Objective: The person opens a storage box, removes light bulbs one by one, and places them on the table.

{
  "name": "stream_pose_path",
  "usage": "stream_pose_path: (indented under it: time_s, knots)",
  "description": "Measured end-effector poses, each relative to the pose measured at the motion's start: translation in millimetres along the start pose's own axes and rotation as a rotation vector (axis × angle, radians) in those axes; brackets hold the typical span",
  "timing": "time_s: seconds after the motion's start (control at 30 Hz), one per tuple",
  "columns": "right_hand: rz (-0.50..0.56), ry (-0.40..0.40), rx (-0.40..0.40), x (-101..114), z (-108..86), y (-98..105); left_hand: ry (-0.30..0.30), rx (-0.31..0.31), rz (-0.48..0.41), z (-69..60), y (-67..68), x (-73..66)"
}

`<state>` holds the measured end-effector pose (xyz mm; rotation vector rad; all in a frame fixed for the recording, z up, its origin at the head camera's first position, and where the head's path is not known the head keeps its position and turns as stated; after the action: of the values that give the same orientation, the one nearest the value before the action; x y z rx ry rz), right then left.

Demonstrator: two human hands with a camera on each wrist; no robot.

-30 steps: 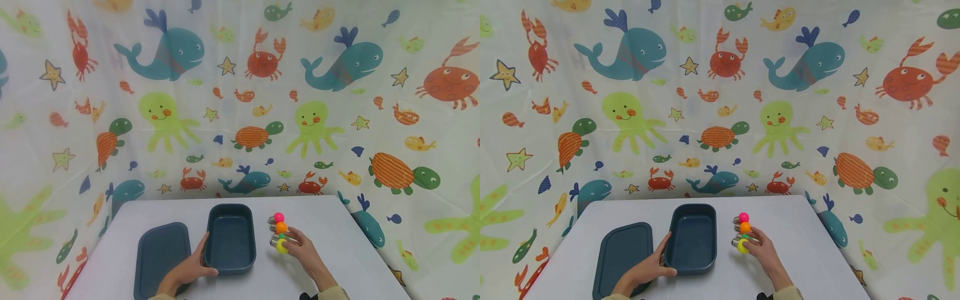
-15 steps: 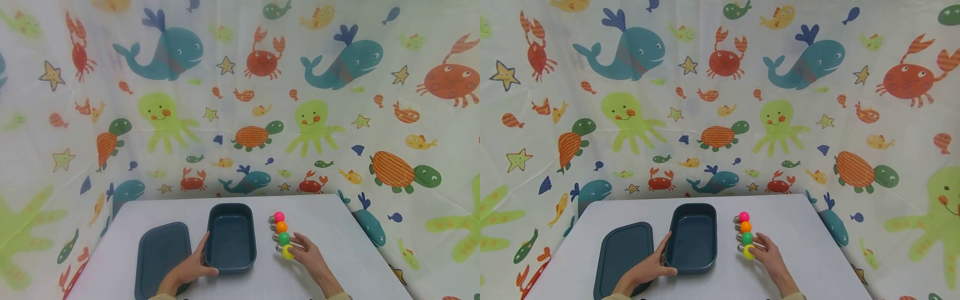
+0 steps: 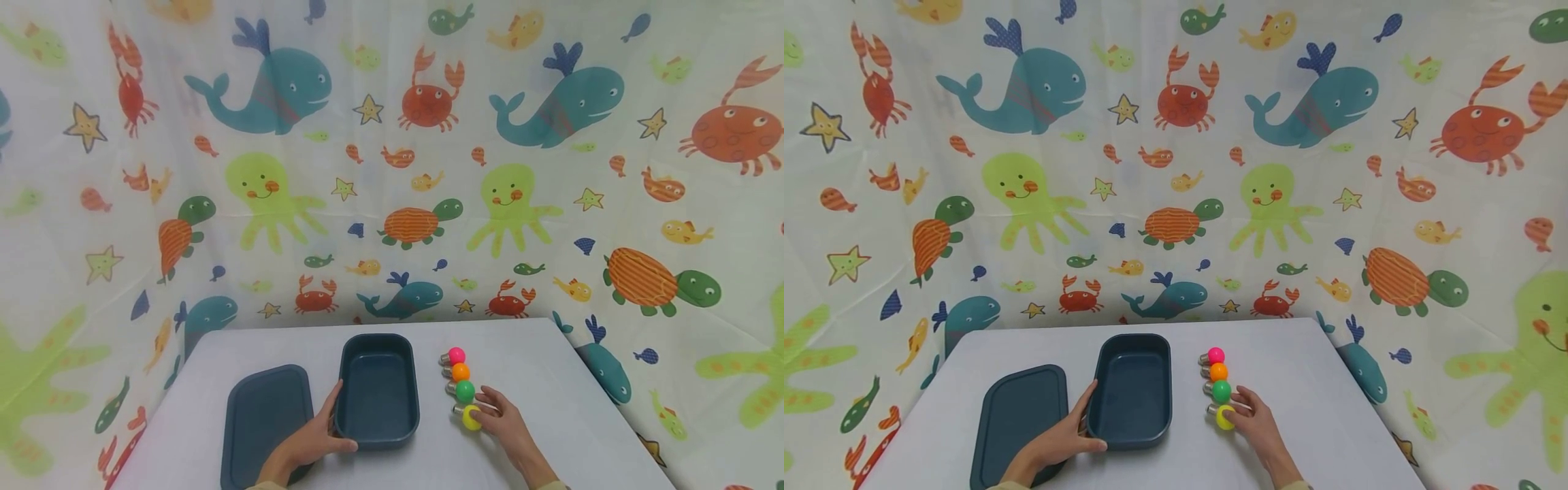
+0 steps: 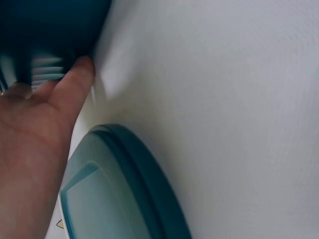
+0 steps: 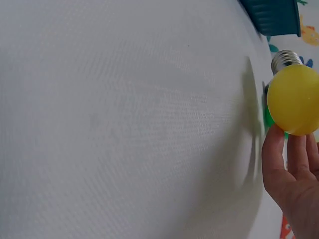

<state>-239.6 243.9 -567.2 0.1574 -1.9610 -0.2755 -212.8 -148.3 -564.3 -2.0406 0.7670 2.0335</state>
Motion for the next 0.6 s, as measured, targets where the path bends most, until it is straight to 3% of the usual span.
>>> stream_pose_path:
  time_s: [0.6]
  knots:
    - [-0.119, 0.028, -0.075, -6.1, 10.3, -4.0, -0.014, -0.006, -0.005, 1.1, -1.0, 3.3]
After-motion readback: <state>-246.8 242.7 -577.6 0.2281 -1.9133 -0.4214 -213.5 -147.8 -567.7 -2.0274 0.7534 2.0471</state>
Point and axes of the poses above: each hand's wrist, its own z-axis towards the middle knuckle, its own y-axis out of the back of the hand, x = y × z, the point moved 1 cm from there along z, towards the middle knuckle, and after that the axes turned 9 degrees about -y, right-handed, at the moved point
